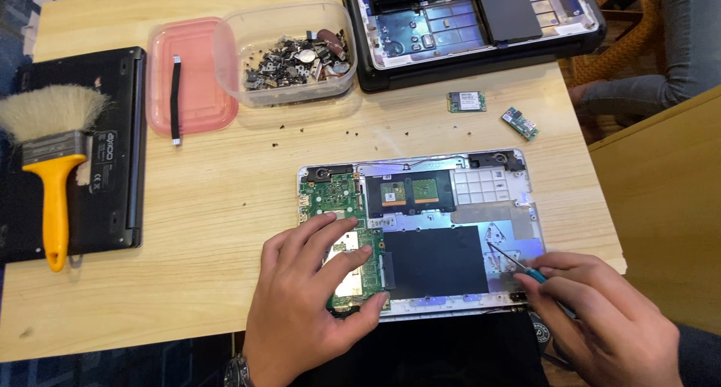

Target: Disassembling a laptop motherboard by removing screws and detaching small internal components using a screwdriver.

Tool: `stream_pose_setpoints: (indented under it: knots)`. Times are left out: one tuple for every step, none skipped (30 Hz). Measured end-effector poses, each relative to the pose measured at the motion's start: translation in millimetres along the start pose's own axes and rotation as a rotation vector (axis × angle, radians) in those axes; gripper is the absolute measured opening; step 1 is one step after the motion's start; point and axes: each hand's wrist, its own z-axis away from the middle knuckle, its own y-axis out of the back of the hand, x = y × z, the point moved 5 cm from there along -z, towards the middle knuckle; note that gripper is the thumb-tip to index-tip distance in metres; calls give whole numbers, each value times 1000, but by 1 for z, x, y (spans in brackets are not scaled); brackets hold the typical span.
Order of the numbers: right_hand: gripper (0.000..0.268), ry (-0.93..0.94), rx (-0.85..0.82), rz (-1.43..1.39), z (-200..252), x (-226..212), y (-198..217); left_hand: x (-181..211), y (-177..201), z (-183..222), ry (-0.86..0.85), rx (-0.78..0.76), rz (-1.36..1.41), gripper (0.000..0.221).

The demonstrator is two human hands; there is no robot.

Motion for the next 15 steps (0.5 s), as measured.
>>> stream_pose_setpoints:
  knots:
    - [11, -2, 0, -4, 4, 7, 2, -1, 1, 0, 1, -4, -3, 41]
    - [16, 18, -39, -40, 9, 12, 3, 0, 1, 1, -2, -17, -4, 43]
    - [24, 39, -76, -70, 13, 18, 5, 0, 1, -1, -10, -28, -2, 46]
    - [24, 36, -74, -69, 16, 23, 9, 0, 1, -1, -14, -30, -2, 46]
    - [23, -5, -139, -95, 20, 29, 11, 0, 1, 0, -17, -29, -4, 46]
    - [22, -48, -203, -121, 24, 36, 13, 0, 1, 0, -19, -27, -6, 46]
    - [22, -53, -206, -116, 22, 29, 15, 0, 1, 1, -20, -30, 2, 46]
    - [19, -92, -148, -126, 20, 24, 21, 0, 0, 1, -23, -32, -8, 46]
    - [17, -126, -88, -135, 16, 19, 25, 0, 0, 1, -24, -30, -20, 46]
    - [17, -127, -90, -130, 20, 25, 28, 0, 0, 1, -25, -29, -15, 46]
    - [19, -91, -128, -148, 23, 28, 29, 0, 0, 1, -23, -28, -18, 46]
    - [22, -55, -165, -166, 27, 31, 30, 0, 0, 1, -21, -27, -22, 46]
    - [22, -60, -169, -163, 28, 31, 32, 0, -1, 2, -21, -30, -16, 46]
    - [19, -103, -212, -146, 31, 33, 32, 0, -1, 2, -20, -30, -17, 46]
    - [17, -140, -251, -131, 31, 35, 31, 0, -1, 2, -21, -24, -23, 46]
